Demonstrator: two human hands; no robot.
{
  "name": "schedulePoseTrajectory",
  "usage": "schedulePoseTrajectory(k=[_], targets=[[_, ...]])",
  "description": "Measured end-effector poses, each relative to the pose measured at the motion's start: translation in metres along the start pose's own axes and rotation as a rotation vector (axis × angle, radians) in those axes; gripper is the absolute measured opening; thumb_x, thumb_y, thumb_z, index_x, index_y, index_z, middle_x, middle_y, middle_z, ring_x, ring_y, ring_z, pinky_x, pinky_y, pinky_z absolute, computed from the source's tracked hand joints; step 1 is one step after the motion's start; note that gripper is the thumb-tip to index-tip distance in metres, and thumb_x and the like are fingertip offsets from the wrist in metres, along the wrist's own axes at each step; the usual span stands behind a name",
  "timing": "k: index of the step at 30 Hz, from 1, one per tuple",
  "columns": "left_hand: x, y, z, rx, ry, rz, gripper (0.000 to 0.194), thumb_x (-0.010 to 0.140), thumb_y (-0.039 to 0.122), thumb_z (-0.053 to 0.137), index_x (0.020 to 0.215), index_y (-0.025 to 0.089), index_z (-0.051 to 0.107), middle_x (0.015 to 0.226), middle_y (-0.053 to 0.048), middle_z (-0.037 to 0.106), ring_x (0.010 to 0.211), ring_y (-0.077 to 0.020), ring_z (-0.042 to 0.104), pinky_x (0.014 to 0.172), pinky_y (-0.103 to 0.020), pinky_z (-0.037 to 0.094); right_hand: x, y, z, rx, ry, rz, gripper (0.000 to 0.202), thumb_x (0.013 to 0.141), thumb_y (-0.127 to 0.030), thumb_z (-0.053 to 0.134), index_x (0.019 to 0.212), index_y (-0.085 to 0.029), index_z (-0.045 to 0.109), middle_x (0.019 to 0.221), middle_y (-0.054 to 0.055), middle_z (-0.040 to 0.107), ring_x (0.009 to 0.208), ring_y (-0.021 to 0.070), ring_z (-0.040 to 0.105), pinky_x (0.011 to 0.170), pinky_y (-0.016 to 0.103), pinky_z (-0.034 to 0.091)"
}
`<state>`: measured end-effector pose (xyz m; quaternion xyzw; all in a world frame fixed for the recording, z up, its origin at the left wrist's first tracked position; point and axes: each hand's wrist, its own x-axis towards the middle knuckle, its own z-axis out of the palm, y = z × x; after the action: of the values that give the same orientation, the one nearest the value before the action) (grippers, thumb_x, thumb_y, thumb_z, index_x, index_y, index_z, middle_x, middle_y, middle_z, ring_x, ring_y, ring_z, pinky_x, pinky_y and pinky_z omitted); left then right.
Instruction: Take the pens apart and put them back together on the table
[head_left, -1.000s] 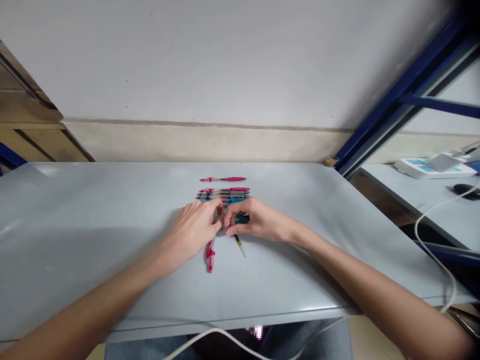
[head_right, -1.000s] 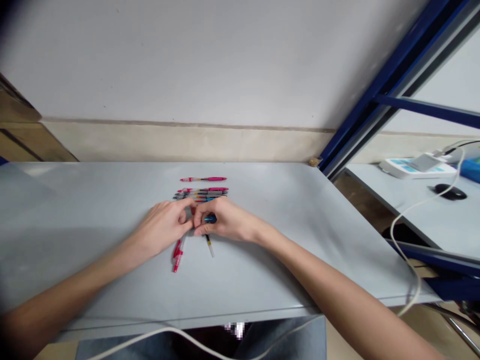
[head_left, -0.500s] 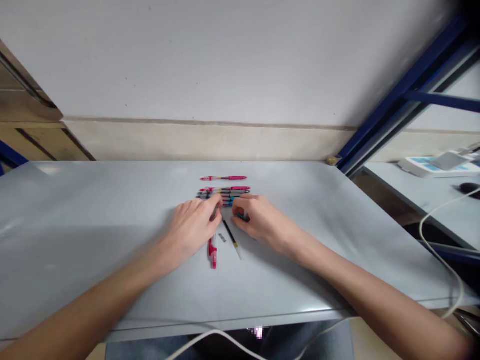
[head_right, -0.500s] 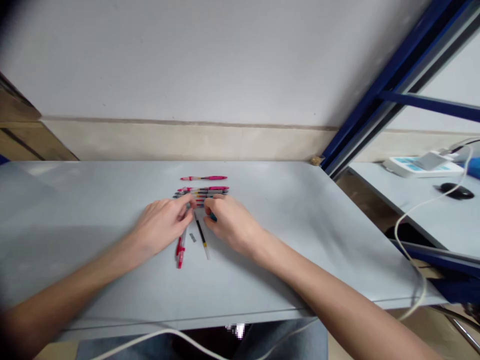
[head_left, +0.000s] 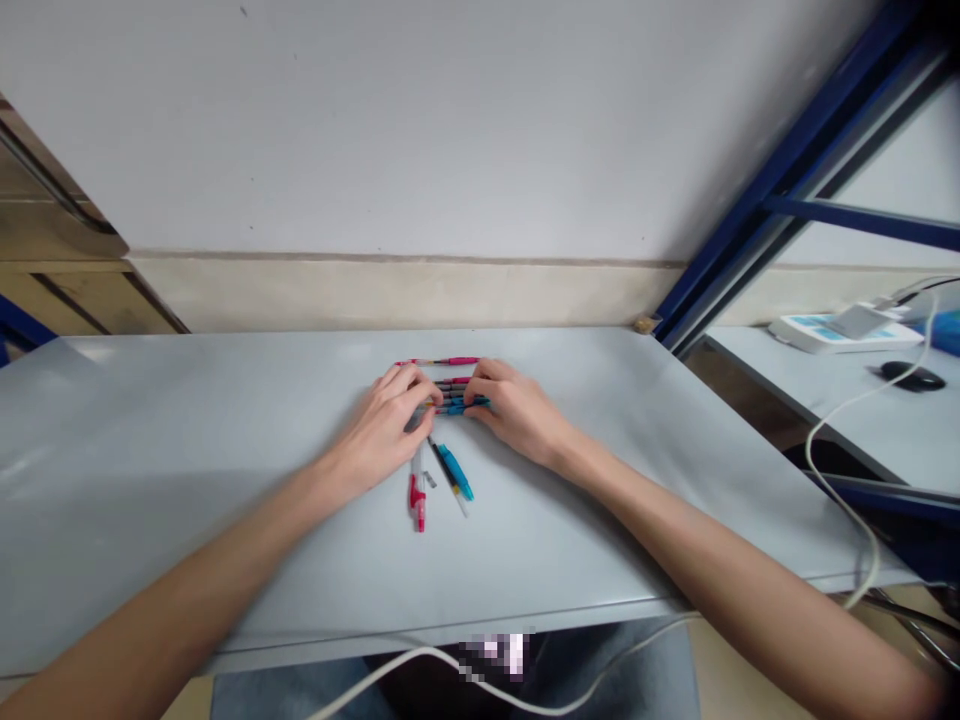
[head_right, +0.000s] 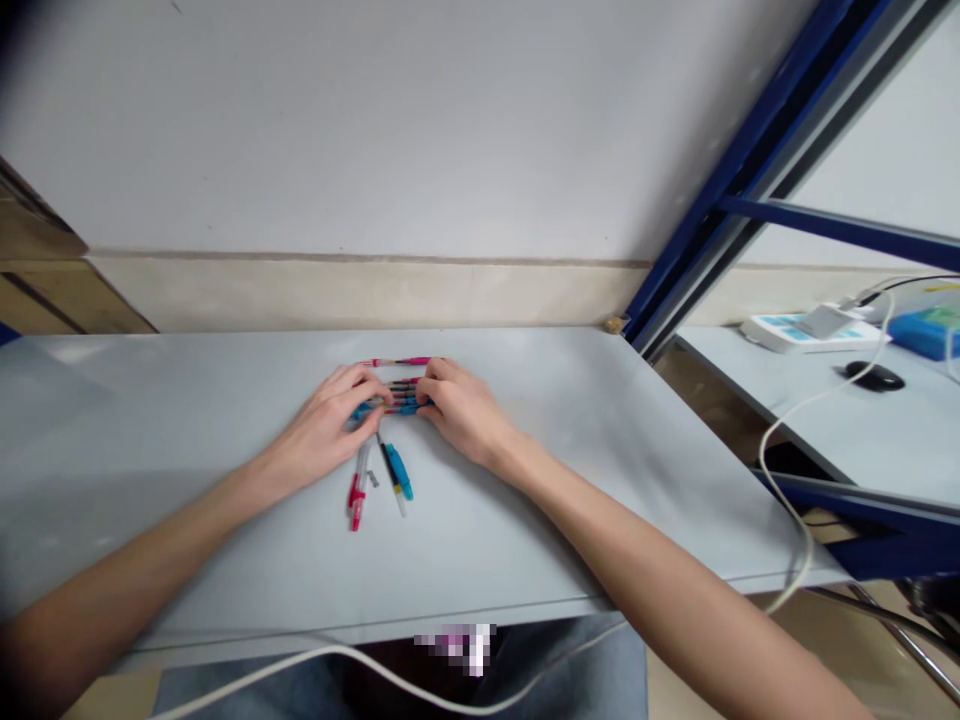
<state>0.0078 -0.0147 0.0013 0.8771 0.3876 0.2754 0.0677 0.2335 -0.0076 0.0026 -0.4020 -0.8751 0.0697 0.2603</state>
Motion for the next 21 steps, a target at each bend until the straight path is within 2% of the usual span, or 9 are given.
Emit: schedulePoseTrajectory(k=[4,7,10,14,17,19,21], targets=[[0.0,-0.003,-0.003,0.067,0.017,0.037,0.017,0.094,0.024,0.059,0.111,0.022,0.061,0.115,-0.006,0.06,0.115,-0.0249,0.052,0.097,-0.04,0.043,0.003,-0.009,-0.006,0.094,0.12,0.013,0.011,0.093,-0.01,0.057,0.09,-0.017,0.064,0.098,0.008,0.059,0.094,0.0217,0.055,0.082,0.034,0.044],[0.001,-0.003,-0.007,0.111,0.044,0.073,0.016,0.098,0.026,0.055,0.112,0.021,0.061,0.113,-0.006,0.061,0.112,-0.0242,0.052,0.095,-0.039,0.043,0.003,-0.016,-0.01,0.273,0.183,0.106,0.011,0.098,-0.018,0.053,0.091,-0.018,0.062,0.088,0.004,0.062,0.079,0.0167,0.054,0.075,0.029,0.042],[0.001,0.0,-0.011,0.158,0.098,0.069,0.019,0.103,0.023,0.046,0.108,0.019,0.064,0.104,-0.007,0.064,0.103,-0.0229,0.054,0.091,-0.037,0.043,0.002,-0.021,-0.012,0.386,0.138,0.166,0.028,0.104,-0.029,0.046,0.083,-0.017,0.059,0.07,-0.002,0.055,0.062,0.0122,0.044,0.063,0.026,0.036],[-0.002,0.003,-0.01,0.187,0.146,0.05,0.023,0.102,0.019,0.043,0.101,0.018,0.066,0.093,-0.006,0.065,0.091,-0.0212,0.057,0.079,-0.032,0.043,0.001,-0.027,-0.011,0.378,0.104,0.165,0.038,0.105,-0.031,0.046,0.07,-0.017,0.055,0.061,-0.005,0.044,0.056,0.0106,0.036,0.059,0.026,0.031],[-0.006,0.004,-0.007,0.162,0.139,-0.002,0.023,0.098,0.011,0.045,0.091,0.019,0.065,0.085,-0.003,0.067,0.082,-0.0186,0.06,0.07,-0.029,0.04,0.0,-0.029,-0.005,0.406,0.181,0.144,0.024,0.102,-0.023,0.051,0.08,-0.017,0.061,0.068,-0.002,0.057,0.062,0.0125,0.049,0.063,0.025,0.037],[-0.008,0.004,-0.005,0.15,0.127,-0.078,0.024,0.092,0.006,0.046,0.085,0.02,0.063,0.082,-0.001,0.068,0.074,-0.0169,0.061,0.065,-0.028,0.037,-0.001,-0.029,-0.002,0.415,0.246,0.092,0.011,0.099,-0.017,0.056,0.093,-0.018,0.065,0.084,0.002,0.067,0.076,0.0156,0.06,0.072,0.027,0.044],[-0.008,0.003,-0.005,0.143,0.115,-0.126,0.024,0.087,0.004,0.045,0.083,0.021,0.062,0.081,0.0,0.069,0.07,-0.0162,0.06,0.062,-0.028,0.035,-0.002,-0.029,-0.001,0.38,0.277,0.034,0.009,0.098,-0.016,0.058,0.102,-0.019,0.065,0.098,0.005,0.07,0.091,0.0185,0.063,0.082,0.029,0.047]])
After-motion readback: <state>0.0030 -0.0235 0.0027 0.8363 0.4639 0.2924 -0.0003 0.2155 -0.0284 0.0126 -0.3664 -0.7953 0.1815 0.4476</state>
